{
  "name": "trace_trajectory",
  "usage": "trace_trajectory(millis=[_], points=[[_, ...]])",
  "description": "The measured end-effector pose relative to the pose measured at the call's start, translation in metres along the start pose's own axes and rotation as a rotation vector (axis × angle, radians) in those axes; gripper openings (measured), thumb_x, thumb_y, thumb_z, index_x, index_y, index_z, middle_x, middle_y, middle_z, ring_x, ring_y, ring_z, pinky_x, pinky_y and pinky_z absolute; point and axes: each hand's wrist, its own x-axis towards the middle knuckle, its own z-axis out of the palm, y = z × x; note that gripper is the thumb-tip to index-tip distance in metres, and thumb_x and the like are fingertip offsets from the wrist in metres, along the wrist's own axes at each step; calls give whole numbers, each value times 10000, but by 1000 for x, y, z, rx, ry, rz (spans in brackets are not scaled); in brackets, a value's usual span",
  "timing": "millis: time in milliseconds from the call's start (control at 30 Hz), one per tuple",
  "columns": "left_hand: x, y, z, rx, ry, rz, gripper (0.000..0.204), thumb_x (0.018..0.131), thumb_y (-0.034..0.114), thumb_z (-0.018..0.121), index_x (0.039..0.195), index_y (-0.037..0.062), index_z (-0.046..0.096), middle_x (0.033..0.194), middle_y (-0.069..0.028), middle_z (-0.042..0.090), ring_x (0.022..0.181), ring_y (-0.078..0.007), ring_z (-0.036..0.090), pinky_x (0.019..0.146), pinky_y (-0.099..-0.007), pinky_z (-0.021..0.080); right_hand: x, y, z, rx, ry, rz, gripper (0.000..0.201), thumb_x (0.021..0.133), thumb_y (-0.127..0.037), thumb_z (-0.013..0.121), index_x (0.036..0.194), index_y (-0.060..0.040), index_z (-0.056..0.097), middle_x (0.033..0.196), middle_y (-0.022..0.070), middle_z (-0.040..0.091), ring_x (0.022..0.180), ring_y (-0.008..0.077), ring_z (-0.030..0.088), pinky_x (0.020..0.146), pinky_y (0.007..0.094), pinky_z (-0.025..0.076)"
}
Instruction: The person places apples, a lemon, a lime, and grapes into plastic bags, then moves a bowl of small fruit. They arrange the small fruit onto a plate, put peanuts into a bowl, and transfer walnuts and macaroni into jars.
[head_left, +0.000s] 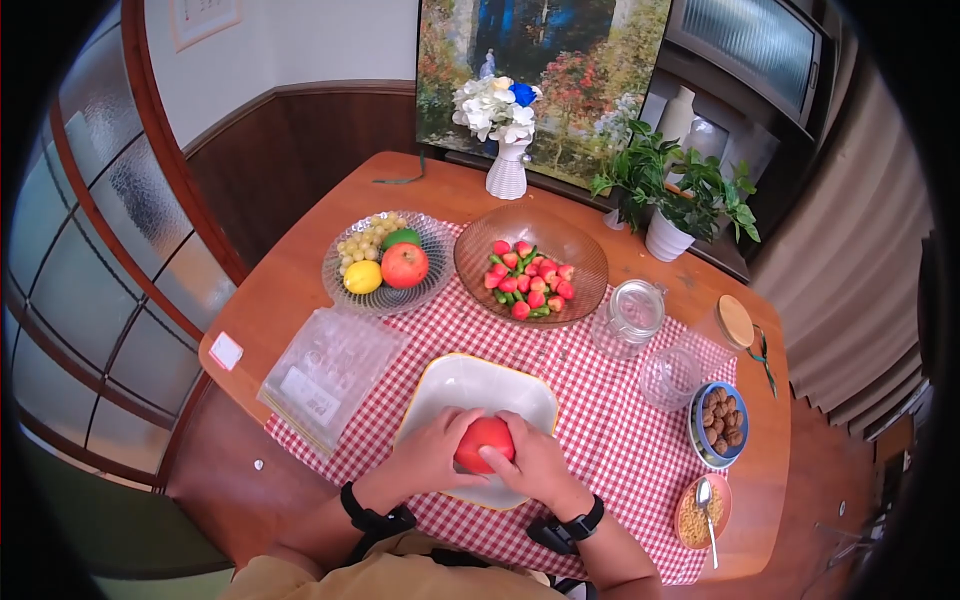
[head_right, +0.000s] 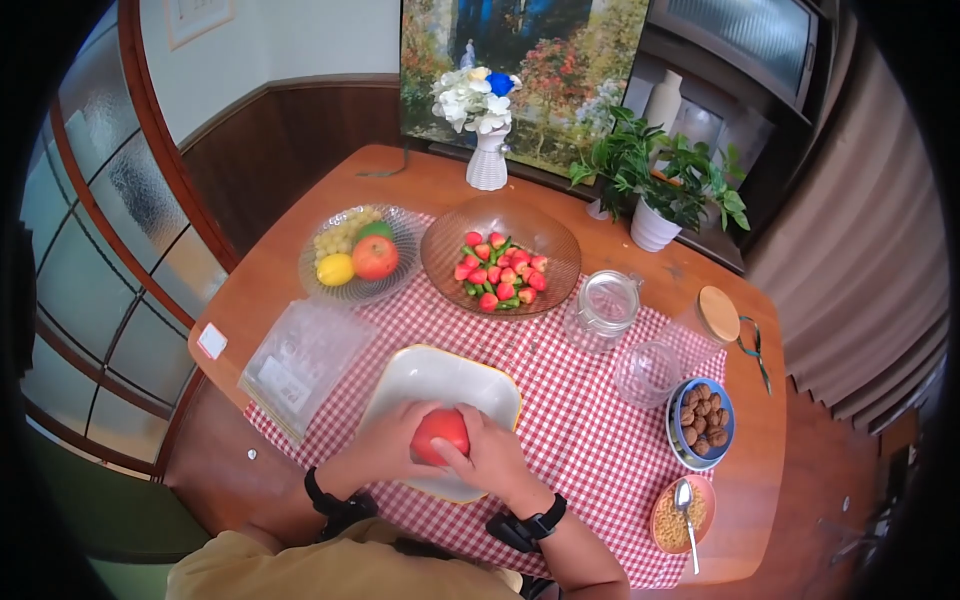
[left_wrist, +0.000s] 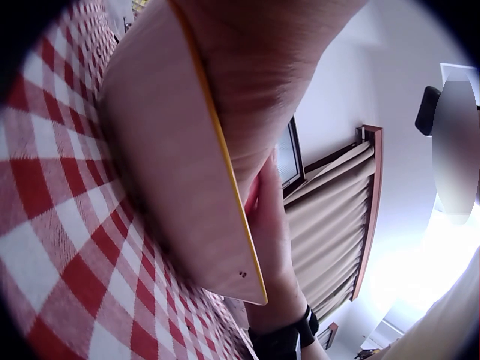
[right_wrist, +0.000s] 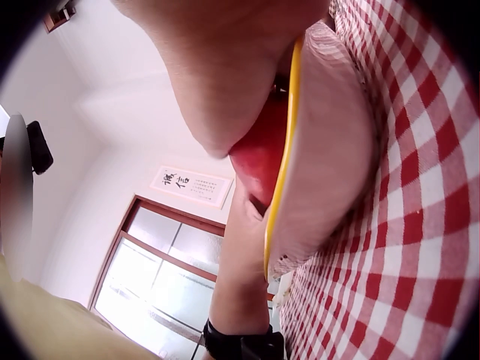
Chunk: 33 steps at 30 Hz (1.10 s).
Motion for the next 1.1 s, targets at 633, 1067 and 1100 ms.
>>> trace_trajectory(millis=[633,1067,1100], points=[[-3,-11,8,-72,-7,41,890,723,348,783,1413,29,320,1246,-211,448,1086,-382,542,895,-430,479,1,-4,0,-60,40,23,623,833,-487,645,1190,2,500,1041,240,604,818,386,653,678,438,538],[-1,-11,6,-117,-43,77,962,667,281,790,1414,-43,276,1276,-275,478,1160,-407,500,972,-447,425,4,-10,-8,-40,-29,-96,740,755,-547,691,1253,-36,493,1130,210,586,915,386,636,771,417,528],[-1,-13,7,-127,-72,93,936,689,290,776,1408,-51,283,1276,-282,485,1137,-410,520,960,-446,434,2,-8,-6,-39,-33,-96,740,755,-547,691,1253,-36,493,1130,210,586,915,386,636,771,417,528]])
